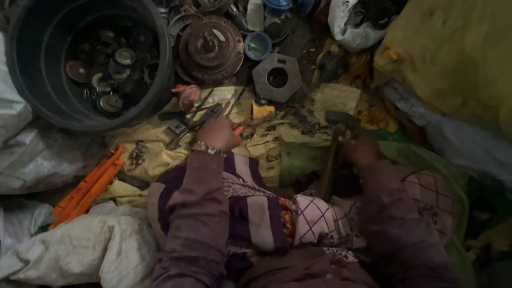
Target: The person sits on the floor and uses a hammer and pliers to disassemble small metal parts, separating components and placing them into a nearby bucket. The person repeatedly picks up parts, strikes them, and removes pieces by hand.
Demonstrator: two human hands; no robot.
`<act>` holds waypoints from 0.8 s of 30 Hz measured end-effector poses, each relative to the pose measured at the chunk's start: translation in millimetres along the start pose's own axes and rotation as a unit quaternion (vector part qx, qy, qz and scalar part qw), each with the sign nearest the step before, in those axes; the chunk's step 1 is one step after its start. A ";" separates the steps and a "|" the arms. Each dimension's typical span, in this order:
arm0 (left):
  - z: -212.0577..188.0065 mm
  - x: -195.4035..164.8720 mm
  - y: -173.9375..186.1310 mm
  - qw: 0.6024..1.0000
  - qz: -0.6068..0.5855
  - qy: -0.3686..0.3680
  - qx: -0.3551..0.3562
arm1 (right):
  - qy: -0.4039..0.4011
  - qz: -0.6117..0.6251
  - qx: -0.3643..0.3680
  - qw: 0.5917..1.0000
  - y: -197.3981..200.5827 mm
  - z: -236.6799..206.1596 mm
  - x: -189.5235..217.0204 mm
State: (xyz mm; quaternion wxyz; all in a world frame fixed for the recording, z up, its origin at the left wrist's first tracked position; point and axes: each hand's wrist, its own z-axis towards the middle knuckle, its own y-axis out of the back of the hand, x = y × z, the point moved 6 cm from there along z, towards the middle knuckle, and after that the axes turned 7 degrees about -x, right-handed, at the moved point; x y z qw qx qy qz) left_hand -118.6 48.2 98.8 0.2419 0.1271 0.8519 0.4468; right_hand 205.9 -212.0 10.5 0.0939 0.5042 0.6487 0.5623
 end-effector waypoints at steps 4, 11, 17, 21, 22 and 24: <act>37.6 0.2 -11.2 0.998 -0.027 -0.030 -0.038 | -0.043 -0.045 0.091 0.994 -43.5 17.7 -25.4; 87.1 -3.4 -34.8 0.996 -0.024 -0.046 -0.067 | -0.200 0.551 0.159 0.794 -69.4 14.6 -26.4; 108.0 7.5 -49.1 0.998 0.012 -0.059 -0.016 | -0.197 0.518 0.095 0.827 -51.2 7.3 -18.4; 112.6 13.3 -54.2 0.999 -0.034 -0.001 -0.024 | -0.006 0.363 0.032 0.931 -25.3 -10.8 26.7; 113.5 9.7 -54.2 0.998 -0.020 -0.033 -0.044 | 0.071 0.377 0.013 0.923 -11.1 -17.2 41.3; 113.8 1.9 -51.3 0.990 0.010 -0.098 -0.096 | 0.186 0.411 -0.019 0.892 15.8 -29.6 62.8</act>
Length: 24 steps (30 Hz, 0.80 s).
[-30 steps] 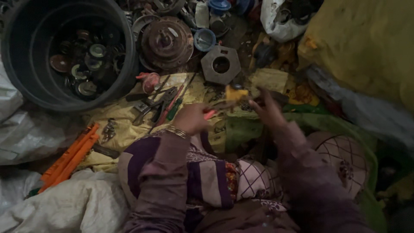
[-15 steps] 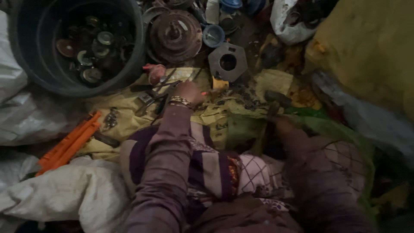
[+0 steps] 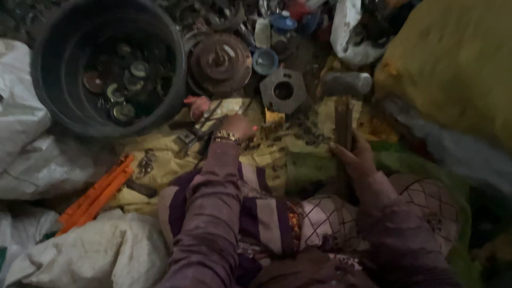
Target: The person sits on the floor and uses a hammer and pliers to disassemble small metal parts, separating components and placing them into a nearby bucket. The person repeatedly picks up parts, strikes them, and removes pieces by hand.
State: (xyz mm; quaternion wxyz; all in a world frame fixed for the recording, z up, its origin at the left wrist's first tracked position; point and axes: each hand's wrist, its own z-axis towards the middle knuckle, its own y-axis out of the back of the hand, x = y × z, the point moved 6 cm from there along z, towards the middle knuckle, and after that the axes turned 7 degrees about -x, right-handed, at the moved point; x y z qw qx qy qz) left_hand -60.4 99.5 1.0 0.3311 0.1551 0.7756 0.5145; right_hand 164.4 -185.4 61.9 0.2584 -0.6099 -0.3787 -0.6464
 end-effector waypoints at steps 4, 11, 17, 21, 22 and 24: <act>-6.9 5.0 -1.3 0.990 -0.049 0.106 0.081 | 0.177 -0.062 -0.023 0.982 -3.9 3.6 28.4; -10.5 -2.4 7.4 0.990 -0.049 0.124 0.053 | 0.042 -0.398 0.085 0.912 -66.3 55.4 -52.0; -1.6 -0.4 -3.2 0.996 -0.009 0.065 0.066 | 0.063 -0.394 0.033 0.916 -63.7 42.0 -0.5; 0.0 -5.3 -5.9 0.992 -0.055 0.080 0.074 | 0.148 -0.242 -0.048 0.958 -45.8 19.6 40.9; -1.3 -5.8 -5.8 0.991 -0.047 0.091 0.083 | 0.145 -0.255 -0.039 0.955 -46.0 18.9 38.5; -3.8 -4.8 -4.6 0.988 -0.029 0.115 0.096 | 0.142 -0.277 -0.020 0.950 -51.8 25.6 24.7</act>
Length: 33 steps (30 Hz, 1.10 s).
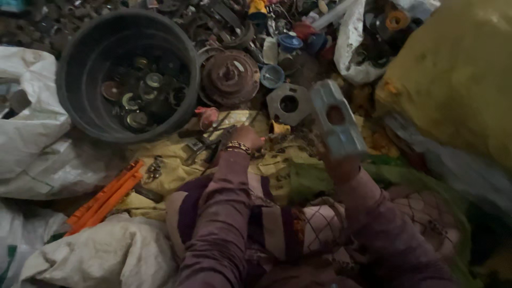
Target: The person sits on the floor and uses a hammer and pliers to disassemble small metal parts, separating components and placing them into a nearby bucket. The person repeatedly picks up parts, strikes them, and removes pieces by hand.
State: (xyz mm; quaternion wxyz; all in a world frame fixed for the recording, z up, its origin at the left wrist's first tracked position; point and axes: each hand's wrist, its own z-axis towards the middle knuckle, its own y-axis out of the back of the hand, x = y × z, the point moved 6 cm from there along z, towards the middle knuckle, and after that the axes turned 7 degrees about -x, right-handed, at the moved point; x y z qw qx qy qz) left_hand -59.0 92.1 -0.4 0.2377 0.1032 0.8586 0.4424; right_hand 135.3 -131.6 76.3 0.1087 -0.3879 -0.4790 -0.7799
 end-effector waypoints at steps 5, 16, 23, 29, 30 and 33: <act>-1.2 4.4 2.7 0.999 0.011 -0.037 0.006 | -0.067 -0.070 0.082 0.992 -54.4 14.2 -39.0; 2.7 -1.6 0.5 0.999 0.009 -0.034 -0.026 | -0.006 0.038 -0.063 0.997 25.1 17.5 16.3; 0.4 -2.6 -2.8 0.998 0.003 -0.034 -0.059 | -0.047 -0.089 0.063 0.993 -29.3 21.0 -12.6; -1.2 0.1 -1.7 0.995 -0.062 -0.025 -0.070 | -0.186 -0.171 0.143 0.957 -53.0 24.7 -24.4; -3.2 -1.2 1.8 0.994 -0.074 -0.028 -0.078 | -0.198 -0.110 0.118 0.967 -43.8 24.3 -15.9; -12.1 -2.7 -1.5 0.999 -0.009 0.018 0.035 | -0.112 0.034 -0.015 0.993 3.9 32.2 20.3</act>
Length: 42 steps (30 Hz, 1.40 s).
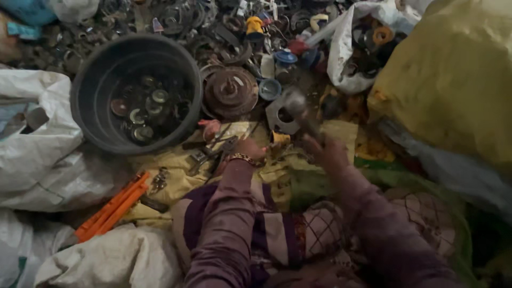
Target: The person sits on the floor and uses a hammer and pliers to disassemble small metal parts, separating components and placing them into a nearby bucket. The person repeatedly picks up parts, strikes them, and removes pieces by hand.
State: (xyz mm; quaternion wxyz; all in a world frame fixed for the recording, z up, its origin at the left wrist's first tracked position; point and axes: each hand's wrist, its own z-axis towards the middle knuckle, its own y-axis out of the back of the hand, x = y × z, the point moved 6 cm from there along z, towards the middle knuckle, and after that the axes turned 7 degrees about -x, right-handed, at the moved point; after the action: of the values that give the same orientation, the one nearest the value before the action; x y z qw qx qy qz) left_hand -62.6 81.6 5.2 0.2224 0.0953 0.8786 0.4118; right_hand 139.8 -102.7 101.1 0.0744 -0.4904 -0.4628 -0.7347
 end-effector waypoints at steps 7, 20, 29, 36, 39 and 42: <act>-7.3 -10.0 11.2 0.996 0.008 -0.032 -0.080 | 0.179 0.242 -0.038 0.953 33.8 -14.2 5.2; -6.6 -5.3 4.5 0.998 0.007 -0.040 -0.044 | -0.136 0.058 -0.004 0.989 29.3 21.1 25.9; -12.8 4.9 29.7 0.994 -0.039 0.009 -0.104 | 0.336 0.496 -0.014 0.801 112.9 0.5 113.8; 3.9 5.4 9.4 0.985 0.074 -0.081 -0.132 | -0.395 0.521 0.065 0.754 -86.3 -10.9 -42.7; 0.5 -7.3 -8.5 0.985 0.069 -0.140 -0.078 | -0.236 0.171 0.144 0.946 -95.7 -12.8 -65.2; -6.9 0.7 -10.8 0.999 0.030 -0.041 -0.016 | -0.028 -0.224 0.191 0.955 -79.6 -19.0 -73.6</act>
State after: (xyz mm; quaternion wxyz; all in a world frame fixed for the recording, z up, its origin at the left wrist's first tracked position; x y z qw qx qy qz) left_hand -66.4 70.2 0.7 0.2475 0.1349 0.8585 0.4283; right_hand 120.0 -97.8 -7.0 -0.0128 -0.3708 -0.6942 -0.6167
